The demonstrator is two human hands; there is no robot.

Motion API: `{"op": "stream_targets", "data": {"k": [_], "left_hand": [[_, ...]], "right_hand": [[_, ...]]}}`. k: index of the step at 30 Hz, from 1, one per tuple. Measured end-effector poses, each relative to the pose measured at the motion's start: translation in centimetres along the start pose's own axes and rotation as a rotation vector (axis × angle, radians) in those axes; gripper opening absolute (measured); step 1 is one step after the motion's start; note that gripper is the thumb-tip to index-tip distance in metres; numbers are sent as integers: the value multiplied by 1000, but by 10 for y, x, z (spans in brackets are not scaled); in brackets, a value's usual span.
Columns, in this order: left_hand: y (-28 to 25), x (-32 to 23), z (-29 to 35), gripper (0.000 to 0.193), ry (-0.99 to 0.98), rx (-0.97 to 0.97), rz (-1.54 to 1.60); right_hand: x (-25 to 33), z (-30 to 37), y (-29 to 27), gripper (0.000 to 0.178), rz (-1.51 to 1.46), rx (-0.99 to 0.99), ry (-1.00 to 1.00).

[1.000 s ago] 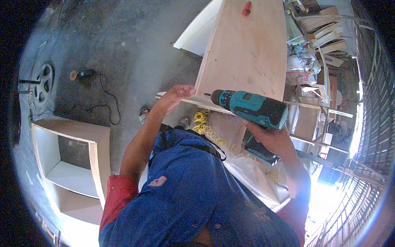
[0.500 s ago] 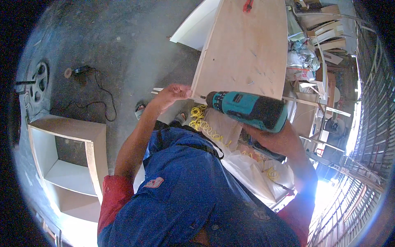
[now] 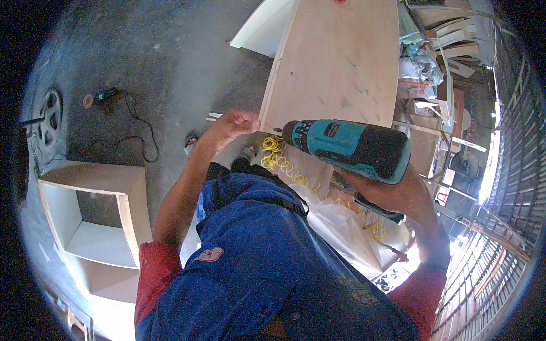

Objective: The person positions and aligns wood panels, then uses a power drill to drive screws into the panels to assemble a wooden cabinet.

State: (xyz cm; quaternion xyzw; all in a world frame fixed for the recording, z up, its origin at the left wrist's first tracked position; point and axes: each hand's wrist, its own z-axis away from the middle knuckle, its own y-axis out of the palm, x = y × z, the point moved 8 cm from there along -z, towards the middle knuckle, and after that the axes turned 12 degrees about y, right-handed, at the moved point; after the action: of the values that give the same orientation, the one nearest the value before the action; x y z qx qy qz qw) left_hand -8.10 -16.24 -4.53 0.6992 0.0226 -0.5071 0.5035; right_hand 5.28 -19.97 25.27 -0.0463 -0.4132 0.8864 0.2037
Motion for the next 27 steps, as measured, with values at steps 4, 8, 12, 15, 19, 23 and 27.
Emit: {"op": "stream_targets", "data": {"k": [4,8,12,15,19,23,27], "left_hand": [[0,1,0,53,-14,13,-28],[0,-1,0,52,-1,3,-16],[-1,0,0,50,-34,3,0],[-1,0,0,53,-30,16,-40],[-3,3,-1,56,-40,22,-43],[-4,5,-2,55,-42,38,-53],[-4,5,-2,54,-41,43,-44]], "right_hand": [[1,1,-2,37,29,-18,-105],[-11,0,-3,39,-56,-19,-20],[-10,3,-6,44,0,-6,-87],[-17,4,-8,48,-44,24,-52],[-17,3,-10,50,5,5,-113],[-18,3,-15,49,-47,-8,-95],[-19,4,-18,52,54,-18,-93]]}}
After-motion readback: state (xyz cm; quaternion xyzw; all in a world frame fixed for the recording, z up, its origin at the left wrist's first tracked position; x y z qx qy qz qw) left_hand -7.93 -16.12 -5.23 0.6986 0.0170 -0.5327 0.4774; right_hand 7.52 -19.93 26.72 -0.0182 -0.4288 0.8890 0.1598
